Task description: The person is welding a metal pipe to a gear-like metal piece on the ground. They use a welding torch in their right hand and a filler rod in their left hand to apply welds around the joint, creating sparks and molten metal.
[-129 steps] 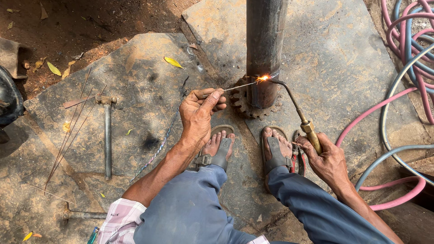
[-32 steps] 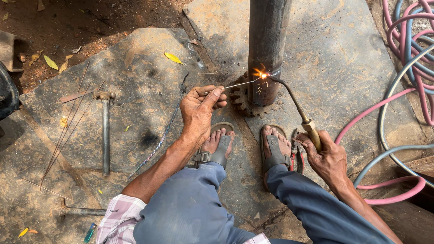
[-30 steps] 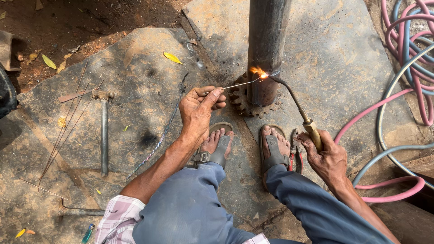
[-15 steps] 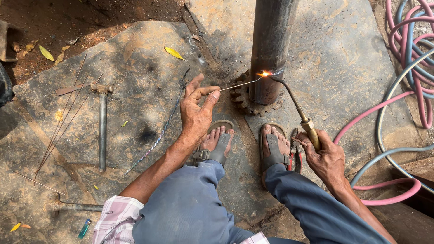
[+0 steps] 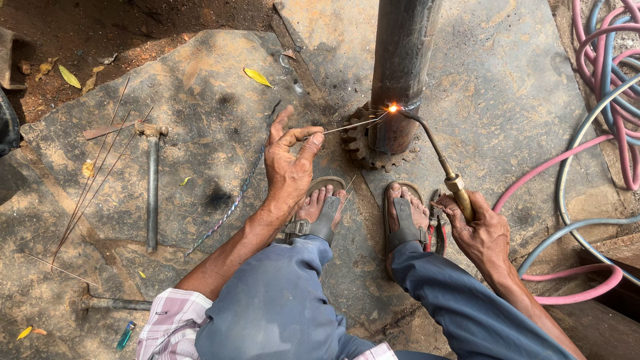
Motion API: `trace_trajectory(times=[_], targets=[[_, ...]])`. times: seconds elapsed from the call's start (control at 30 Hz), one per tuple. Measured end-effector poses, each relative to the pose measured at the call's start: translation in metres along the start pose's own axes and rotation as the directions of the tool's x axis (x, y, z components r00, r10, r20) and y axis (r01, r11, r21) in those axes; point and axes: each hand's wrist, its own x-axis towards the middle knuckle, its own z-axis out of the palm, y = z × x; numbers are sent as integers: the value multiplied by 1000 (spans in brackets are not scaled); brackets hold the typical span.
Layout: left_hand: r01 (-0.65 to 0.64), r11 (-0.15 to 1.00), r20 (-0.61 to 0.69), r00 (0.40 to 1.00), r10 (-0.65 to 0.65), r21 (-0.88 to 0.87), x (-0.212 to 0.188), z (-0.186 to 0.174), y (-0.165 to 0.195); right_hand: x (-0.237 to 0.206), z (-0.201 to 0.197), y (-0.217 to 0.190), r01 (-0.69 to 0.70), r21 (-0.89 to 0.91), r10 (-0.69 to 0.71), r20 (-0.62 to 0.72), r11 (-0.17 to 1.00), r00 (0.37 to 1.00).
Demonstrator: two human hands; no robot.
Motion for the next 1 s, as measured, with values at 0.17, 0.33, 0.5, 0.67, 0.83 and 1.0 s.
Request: trace_trajectory(times=[0.17,0.33,0.5,0.67,0.83,1.0], targets=[[-29,998,4,1000,29,53,1,1,-2,1,2,4,-25,-20,26,11,999,1000],[-10,996,16,1000,9,85,1,1,-2,1,2,5,-14,-23,14,12,1000,1000],[-7,994,4,1000,7,106,2,2,-1,0,0,-1,10,-17,-10,-5,1000,1000],[19,999,-3,1000,-19,45,-1,1,-2,-1,-1,-5,34,24,-34,-2,999,999],[8,1000,-7,1000,-8,13,1,1,-5,0,-1,-4,56,1,-56,-18,998,998],[7,999,-15,1000,-7,43,2,3,-5,1,-1,-1,14,-36,-15,-7,999,1000]])
